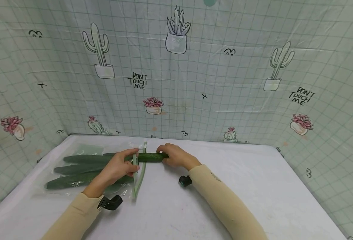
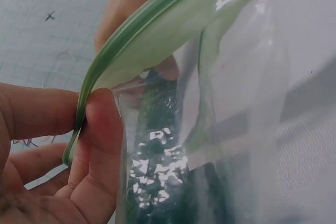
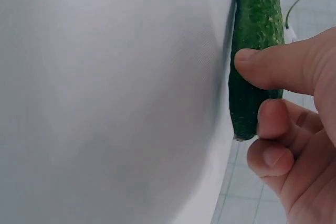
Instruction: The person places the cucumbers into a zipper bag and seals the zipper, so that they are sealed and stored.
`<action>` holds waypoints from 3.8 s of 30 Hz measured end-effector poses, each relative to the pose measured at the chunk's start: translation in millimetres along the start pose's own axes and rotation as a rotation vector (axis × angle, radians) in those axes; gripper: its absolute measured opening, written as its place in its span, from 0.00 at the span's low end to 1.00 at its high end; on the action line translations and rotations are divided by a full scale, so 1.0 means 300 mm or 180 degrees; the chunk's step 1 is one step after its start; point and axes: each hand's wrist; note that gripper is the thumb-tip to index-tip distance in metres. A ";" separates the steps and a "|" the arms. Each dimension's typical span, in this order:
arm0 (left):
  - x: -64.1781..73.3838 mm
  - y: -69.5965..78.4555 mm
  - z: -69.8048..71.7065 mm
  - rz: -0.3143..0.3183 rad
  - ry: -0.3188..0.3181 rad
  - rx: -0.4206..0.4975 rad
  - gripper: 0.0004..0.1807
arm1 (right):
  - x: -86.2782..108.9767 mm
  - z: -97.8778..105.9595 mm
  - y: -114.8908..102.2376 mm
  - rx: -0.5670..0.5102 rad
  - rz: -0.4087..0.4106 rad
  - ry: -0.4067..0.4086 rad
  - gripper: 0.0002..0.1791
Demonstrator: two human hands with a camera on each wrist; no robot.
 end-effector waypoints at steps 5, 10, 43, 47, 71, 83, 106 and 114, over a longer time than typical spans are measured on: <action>0.001 -0.001 -0.001 -0.0005 -0.0004 0.0036 0.39 | -0.042 -0.008 -0.027 -0.0009 0.0071 0.0084 0.21; 0.001 -0.003 -0.003 0.0000 0.0009 0.0006 0.39 | -0.089 -0.034 -0.062 0.0006 0.0072 0.0133 0.20; 0.001 0.002 0.000 -0.0003 0.0019 0.0007 0.39 | -0.072 -0.046 -0.036 -0.0607 -0.0253 0.0252 0.13; 0.003 0.002 0.001 0.0030 0.0021 0.0017 0.39 | -0.092 -0.054 -0.052 -0.0650 -0.0193 0.0296 0.12; 0.007 0.019 0.001 0.0016 0.0046 0.0085 0.41 | -0.154 -0.072 -0.130 -0.0854 -0.0101 0.0089 0.26; 0.006 0.032 0.013 0.0048 0.0060 0.0203 0.41 | -0.170 -0.087 -0.147 -0.0750 -0.0018 0.0091 0.32; 0.013 0.030 0.042 0.0006 0.0076 0.0239 0.41 | -0.173 -0.095 -0.162 -0.0583 0.0121 -0.0130 0.41; 0.012 0.028 0.043 0.0002 0.0086 0.0214 0.41 | -0.170 -0.097 -0.161 -0.0620 0.0106 -0.0153 0.40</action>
Point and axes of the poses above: each hand's wrist, its own x-axis away from the middle knuckle, its own z-axis out of the back of the hand, y = z × x, and after that the axes turned 5 degrees about z, right-handed
